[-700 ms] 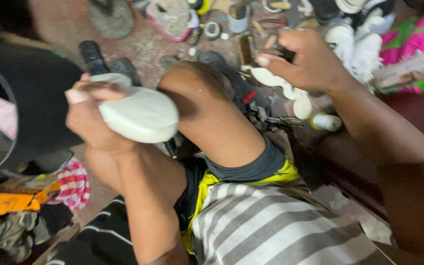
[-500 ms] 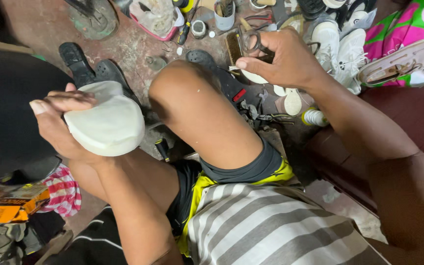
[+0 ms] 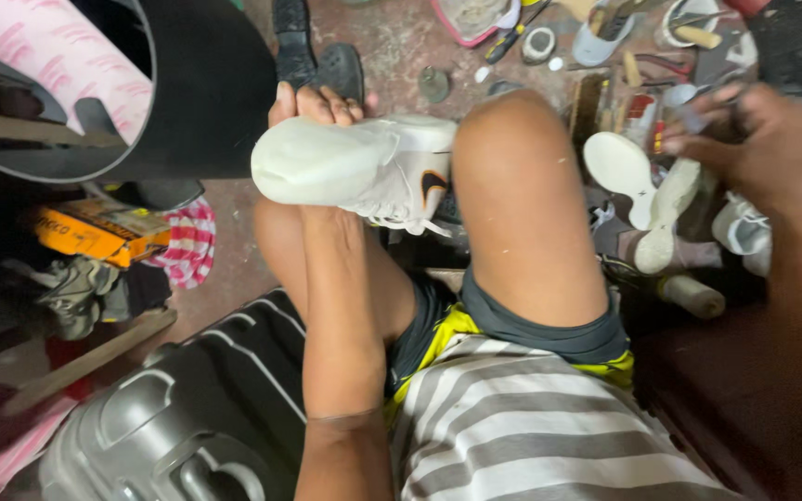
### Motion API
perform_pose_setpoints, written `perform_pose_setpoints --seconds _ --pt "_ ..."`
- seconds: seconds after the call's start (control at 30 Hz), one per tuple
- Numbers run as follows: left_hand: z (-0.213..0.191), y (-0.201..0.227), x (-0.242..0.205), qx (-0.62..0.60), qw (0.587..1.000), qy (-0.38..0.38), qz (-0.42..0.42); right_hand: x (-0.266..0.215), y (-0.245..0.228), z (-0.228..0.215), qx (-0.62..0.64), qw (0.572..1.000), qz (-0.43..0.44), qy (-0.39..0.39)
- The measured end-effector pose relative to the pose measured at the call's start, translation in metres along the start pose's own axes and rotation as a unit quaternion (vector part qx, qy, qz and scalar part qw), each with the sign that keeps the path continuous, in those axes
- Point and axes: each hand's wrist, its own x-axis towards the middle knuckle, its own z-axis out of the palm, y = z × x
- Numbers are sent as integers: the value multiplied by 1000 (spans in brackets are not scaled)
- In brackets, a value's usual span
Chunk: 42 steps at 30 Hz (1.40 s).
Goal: The person uses a curved metal tool to scrape and trim the white sole of a sneaker. They repeatedly scrape the edges and sides of the sole, occasionally wiping the surface with a cloth. The person works on one shoe at a time in a cluttered workshop.
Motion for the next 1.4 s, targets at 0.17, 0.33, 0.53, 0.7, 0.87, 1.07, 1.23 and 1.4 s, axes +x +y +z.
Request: perform_pose_setpoints --seconds 0.17,0.33,0.53,0.7,0.87,1.07,1.23,1.4 --pt "30 20 -21 -108 991 37 -73 3 -19 -4 142 988 -66 6" --pt "33 17 -47 -195 965 8 -177 -4 -47 5 189 976 -110 7" --pt "9 -37 -81 -298 894 -127 -309 -30 -76 -16 189 964 -185 -12" --pt "1 -97 -94 -299 857 -177 -381 -66 -119 -53 96 958 -263 -60" --pt "32 -72 -116 -125 971 -61 -192 -79 -159 -56 -73 932 -353 -35" --pt "80 -21 -123 207 965 -163 -5 -78 -152 -47 -54 950 -307 -8" --pt "77 -18 -129 166 962 -216 10 -73 -143 -46 -64 941 -333 -18" --pt "72 -17 -133 172 971 -161 40 -72 -140 -42 -58 943 -326 -27"
